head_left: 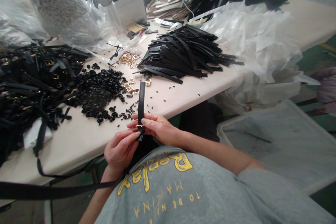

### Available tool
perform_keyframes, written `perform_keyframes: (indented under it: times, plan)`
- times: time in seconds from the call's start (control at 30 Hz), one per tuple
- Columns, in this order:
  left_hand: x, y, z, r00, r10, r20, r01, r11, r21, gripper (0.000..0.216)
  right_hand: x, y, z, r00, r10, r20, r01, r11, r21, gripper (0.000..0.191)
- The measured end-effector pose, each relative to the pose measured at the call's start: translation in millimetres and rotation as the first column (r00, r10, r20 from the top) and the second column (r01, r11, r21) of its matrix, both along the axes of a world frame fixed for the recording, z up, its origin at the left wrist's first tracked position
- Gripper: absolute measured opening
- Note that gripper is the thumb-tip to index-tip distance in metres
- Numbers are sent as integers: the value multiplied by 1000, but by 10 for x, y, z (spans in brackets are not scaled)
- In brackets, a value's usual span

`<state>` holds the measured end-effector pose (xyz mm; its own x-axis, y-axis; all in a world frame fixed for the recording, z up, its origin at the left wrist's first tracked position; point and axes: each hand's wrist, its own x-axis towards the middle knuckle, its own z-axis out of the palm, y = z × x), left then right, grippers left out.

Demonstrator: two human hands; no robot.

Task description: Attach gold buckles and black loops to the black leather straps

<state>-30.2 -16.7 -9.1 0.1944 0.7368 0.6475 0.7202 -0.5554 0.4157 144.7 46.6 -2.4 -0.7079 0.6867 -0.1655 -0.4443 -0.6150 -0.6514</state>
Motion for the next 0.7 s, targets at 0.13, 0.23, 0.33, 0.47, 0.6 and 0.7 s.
perform_keyframes:
  times: [0.13,0.23,0.33,0.47,0.6,0.7]
  plan:
    - [43,18,17,999,-13,-37,15,999,51,29,-28,-29,-14,999,-36,27,35,999,13,27]
    - [68,26,35,999,-31,-36,33,998,57,27,-48,-40,-38,998,-49,26,49,999,6,27]
    - [79,33,35,1000,3,-24,-3,1000,8,26,-73,-45,-69,998,-62,19,62,998,-12,29]
    - [96,50,7,997,62,-38,-65,994,-85,23,-118,-38,-138,991,-99,88,100,995,-14,29]
    - [121,55,-37,997,29,-74,-37,994,-107,19,-153,-12,-215,965,-151,213,156,988,-8,28]
    - [137,45,-65,997,22,-79,-30,994,-105,16,-158,12,-244,957,-170,237,169,985,25,28]
